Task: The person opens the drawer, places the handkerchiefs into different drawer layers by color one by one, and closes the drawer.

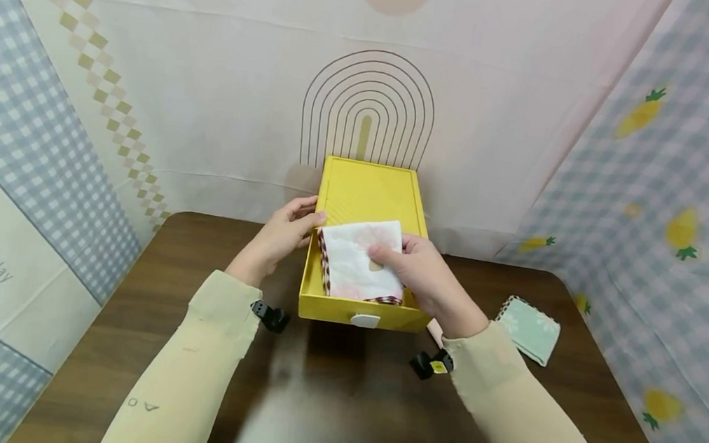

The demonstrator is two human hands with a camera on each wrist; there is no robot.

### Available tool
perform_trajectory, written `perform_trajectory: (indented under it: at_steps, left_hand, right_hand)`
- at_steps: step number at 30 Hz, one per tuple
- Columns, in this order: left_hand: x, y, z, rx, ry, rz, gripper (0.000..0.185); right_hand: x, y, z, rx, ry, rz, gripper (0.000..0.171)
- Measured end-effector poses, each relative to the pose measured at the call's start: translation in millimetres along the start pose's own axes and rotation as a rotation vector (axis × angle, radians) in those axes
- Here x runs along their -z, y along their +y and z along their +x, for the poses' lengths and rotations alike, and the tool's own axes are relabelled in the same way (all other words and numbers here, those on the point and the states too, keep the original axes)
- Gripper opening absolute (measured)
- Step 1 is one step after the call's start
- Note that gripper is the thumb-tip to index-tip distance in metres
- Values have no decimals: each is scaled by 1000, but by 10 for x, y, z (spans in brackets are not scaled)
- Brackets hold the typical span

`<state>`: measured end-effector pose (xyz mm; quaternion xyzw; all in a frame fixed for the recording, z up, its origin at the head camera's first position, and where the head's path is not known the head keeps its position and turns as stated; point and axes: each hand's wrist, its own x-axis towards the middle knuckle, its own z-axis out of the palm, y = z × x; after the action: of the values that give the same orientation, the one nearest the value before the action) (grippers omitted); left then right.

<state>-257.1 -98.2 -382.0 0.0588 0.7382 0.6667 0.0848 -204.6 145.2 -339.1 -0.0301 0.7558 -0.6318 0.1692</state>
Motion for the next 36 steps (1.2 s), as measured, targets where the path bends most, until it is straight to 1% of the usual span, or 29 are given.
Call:
perform_trajectory:
  at_steps: [6,11,15,21,24,27,31,34,36]
  left_hand:
    - [-27,-11,-16,2,5,8,62]
    - [-28,-13,-9,0,8,3,62]
    - [-30,-16,-2,8,9,6,63]
    - [-27,-13,2,24,17,17,64]
    - [-29,-5,0,22,16,19,65]
    - [-31,-4,2,18,13,19,66]
    - [-29,-11,5,22,17,16,67]
    - [-25,-18,4,24,19,17,68]
    - [-25,-18,3,21,14,18,68]
  right_hand:
    - [-29,27,39,-19,3,-181,28]
    - [-31,5,40,-28,30,-344,26]
    - [-2,-21,-24,35,44,-499,26]
    - [36,-25,-69,161,135,-677,24]
    - [35,-8,-66,188,168,-783,27]
    - [16,12,-59,181,172,-883,33]
    - [-17,10,-60,160,153,-943,33]
    - [-21,-13,-86,145,155,-942,32]
    - [-10,-42,-124,135,169,-925,28]
